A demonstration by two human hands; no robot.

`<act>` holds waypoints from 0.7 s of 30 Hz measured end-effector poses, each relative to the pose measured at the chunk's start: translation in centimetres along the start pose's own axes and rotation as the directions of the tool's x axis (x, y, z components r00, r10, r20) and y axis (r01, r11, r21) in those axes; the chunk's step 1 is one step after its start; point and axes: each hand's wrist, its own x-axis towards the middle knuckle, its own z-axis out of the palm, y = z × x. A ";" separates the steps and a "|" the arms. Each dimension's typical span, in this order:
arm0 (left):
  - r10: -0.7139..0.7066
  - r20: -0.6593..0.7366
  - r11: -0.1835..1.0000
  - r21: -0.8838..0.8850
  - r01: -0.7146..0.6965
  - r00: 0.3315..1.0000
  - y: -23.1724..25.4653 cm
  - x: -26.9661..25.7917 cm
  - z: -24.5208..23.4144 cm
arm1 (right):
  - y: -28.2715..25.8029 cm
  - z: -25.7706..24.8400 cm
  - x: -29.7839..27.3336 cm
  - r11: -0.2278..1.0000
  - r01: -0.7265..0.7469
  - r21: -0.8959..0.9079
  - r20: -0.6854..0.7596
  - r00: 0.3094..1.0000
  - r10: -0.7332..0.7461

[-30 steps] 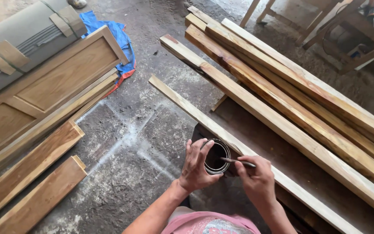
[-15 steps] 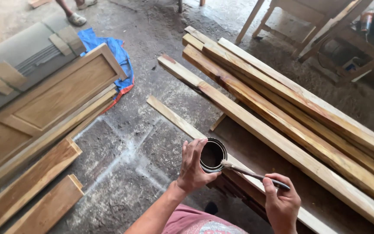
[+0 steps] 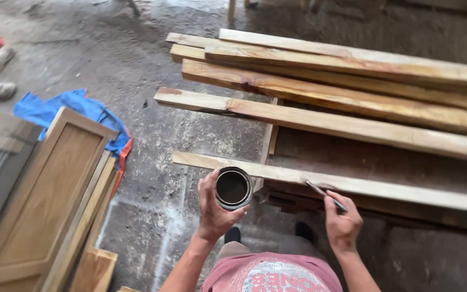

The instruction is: Apply wood stain to several long wooden slats using a brush.

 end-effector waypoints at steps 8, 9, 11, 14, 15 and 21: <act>-0.034 0.080 0.999 0.029 0.032 0.996 -5.7 -2.1 -7.7 | -5.7 9.3 -4.5 0.962 0.266 -0.059 0.072 0.962 -0.262; -0.068 0.068 0.997 0.025 0.067 0.995 -6.4 -2.2 -8.5 | -6.0 9.7 -4.4 0.951 0.293 -0.101 0.087 0.955 -0.285; -0.089 0.055 0.996 0.017 0.088 0.995 -7.3 -3.1 -9.3 | -4.2 7.5 -3.9 0.951 0.224 -0.211 0.005 0.974 -0.228; -0.150 0.033 0.989 0.024 0.149 0.988 -8.1 -4.6 -10.2 | -2.1 5.6 -3.8 0.932 0.115 -0.343 -0.097 0.983 -0.157; -0.178 0.026 0.983 0.037 0.177 0.984 -8.3 -5.1 -10.5 | -1.4 5.3 -3.9 0.925 0.083 -0.371 -0.123 0.983 -0.137; -0.202 -0.015 0.979 0.017 0.202 0.979 -8.5 -6.3 -12.0 | -8.6 14.3 -3.9 0.936 0.342 -0.086 0.177 0.929 -0.324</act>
